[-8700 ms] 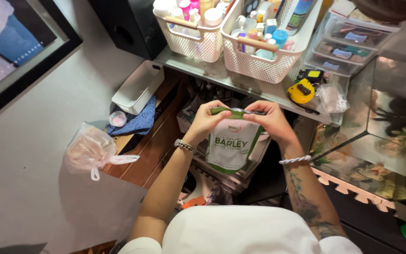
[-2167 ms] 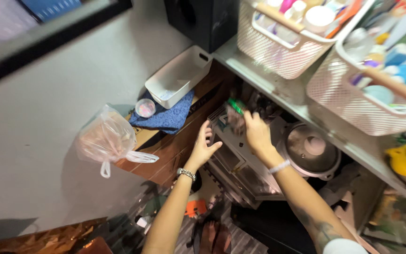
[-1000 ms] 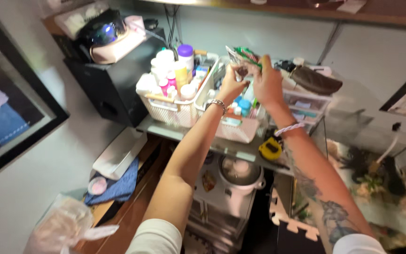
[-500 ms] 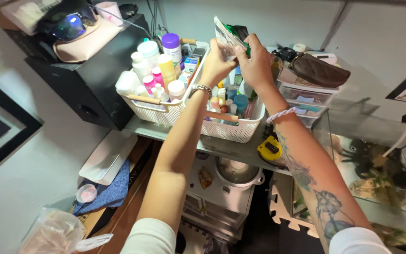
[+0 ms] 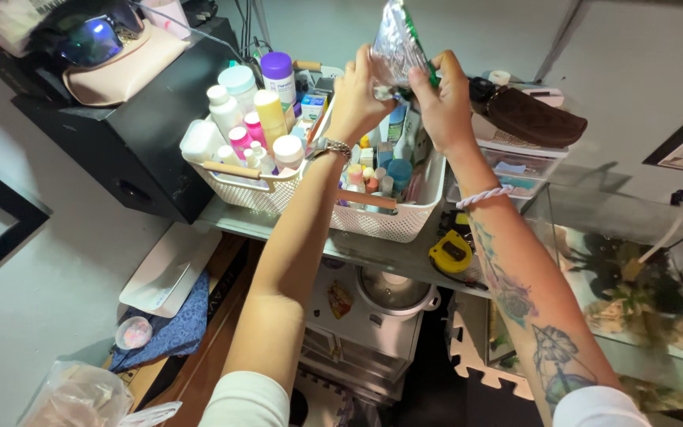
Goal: The person organizes various items on a cluttered shelf. They place a green packet, a white packet, and a small black device into a white basket. They also handle a small plastic bag and a small container, moving them around the shelf area.
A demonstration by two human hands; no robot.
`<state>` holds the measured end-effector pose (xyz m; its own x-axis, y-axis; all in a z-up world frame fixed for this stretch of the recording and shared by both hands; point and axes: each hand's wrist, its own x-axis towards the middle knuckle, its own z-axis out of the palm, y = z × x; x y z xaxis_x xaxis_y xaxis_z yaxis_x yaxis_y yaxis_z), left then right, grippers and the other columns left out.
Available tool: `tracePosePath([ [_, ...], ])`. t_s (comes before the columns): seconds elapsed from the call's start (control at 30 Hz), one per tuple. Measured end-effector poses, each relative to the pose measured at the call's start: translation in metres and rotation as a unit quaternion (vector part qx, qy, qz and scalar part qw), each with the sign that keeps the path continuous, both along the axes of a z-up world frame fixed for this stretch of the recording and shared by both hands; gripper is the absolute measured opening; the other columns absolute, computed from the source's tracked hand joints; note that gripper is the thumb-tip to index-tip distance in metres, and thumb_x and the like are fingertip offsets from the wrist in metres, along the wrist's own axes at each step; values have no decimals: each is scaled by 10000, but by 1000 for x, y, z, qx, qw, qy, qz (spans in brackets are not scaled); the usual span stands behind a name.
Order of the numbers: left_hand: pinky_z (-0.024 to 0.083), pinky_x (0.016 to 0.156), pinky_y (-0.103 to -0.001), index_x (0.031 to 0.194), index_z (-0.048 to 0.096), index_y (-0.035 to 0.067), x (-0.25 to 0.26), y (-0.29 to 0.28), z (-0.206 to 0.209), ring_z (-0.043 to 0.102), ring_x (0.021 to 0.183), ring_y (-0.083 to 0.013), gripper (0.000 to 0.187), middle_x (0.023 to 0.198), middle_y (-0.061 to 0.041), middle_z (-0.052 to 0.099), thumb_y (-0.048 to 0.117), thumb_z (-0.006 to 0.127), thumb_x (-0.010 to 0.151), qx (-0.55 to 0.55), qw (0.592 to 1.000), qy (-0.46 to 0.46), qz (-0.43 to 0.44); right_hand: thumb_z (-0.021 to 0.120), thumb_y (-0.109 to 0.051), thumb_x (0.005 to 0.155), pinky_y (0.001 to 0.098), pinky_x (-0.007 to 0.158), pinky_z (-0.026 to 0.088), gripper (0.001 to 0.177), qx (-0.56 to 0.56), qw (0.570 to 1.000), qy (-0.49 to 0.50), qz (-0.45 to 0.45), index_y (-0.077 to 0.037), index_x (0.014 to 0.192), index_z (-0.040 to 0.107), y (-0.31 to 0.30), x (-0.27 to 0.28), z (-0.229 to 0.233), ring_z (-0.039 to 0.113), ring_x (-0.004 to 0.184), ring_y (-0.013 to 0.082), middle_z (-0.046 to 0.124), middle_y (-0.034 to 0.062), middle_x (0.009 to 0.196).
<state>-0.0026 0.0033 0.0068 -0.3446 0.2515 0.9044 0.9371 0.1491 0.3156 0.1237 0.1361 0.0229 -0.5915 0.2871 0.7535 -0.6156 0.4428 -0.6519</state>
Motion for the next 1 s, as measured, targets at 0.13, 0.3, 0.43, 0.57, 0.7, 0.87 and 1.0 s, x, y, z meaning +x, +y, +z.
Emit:
tracePosePath([
  [0.13,493,802,-485,1175,475,90,-6,6,-8,678,937,-364,704,986,-137,716,184,905,625,-35,996,2,77,599,-249,1098,374,784,651,236,-157,978,-56,128,-96,990,455,7,-9,-5,692,877,153,619,27,989],
  [0.3,570,846,-423,1231,496,79,-43,34,-28,725,971,-364,716,1031,-173,734,240,890,655,-124,969,-210,-35,615,-268,1099,450,659,586,257,-212,969,-123,11,-89,1005,455,35,-29,-8,641,775,229,551,74,979],
  [0.43,583,827,-399,1186,540,76,-65,57,-44,734,953,-350,679,1027,-191,747,224,890,623,-122,967,-220,-40,580,-252,1065,500,634,665,205,-254,964,-78,-12,-99,1028,449,56,-39,-12,720,819,295,603,120,1047],
  [0.57,618,701,-402,1255,495,47,-73,66,-46,749,916,-329,698,1057,-207,726,231,833,673,-214,917,-337,-22,557,-253,1069,522,649,682,202,-269,960,-78,13,-82,1078,449,67,-39,-17,767,871,382,624,153,1096],
  [0.7,634,611,-425,1243,511,5,-68,55,-49,752,960,-323,687,1117,-210,705,197,836,669,-286,883,-372,-23,546,-265,1052,551,700,639,252,-262,949,-173,-14,-37,1107,455,70,-38,-22,776,941,431,633,175,1114],
  [0.87,640,743,-411,1209,550,-9,-65,60,-49,750,989,-323,710,1134,-208,689,325,887,680,-300,884,-360,17,544,-292,1033,577,738,663,332,-260,944,-199,-30,6,1156,462,62,-49,-31,750,983,472,618,206,1149],
  [1.0,556,910,-446,1180,637,25,-71,73,-65,692,1058,-383,528,1120,-255,706,361,775,797,-319,900,-289,70,538,-297,1020,577,766,675,353,-268,941,-205,-19,-3,1194,449,58,-54,-27,741,993,480,621,198,1172],
])
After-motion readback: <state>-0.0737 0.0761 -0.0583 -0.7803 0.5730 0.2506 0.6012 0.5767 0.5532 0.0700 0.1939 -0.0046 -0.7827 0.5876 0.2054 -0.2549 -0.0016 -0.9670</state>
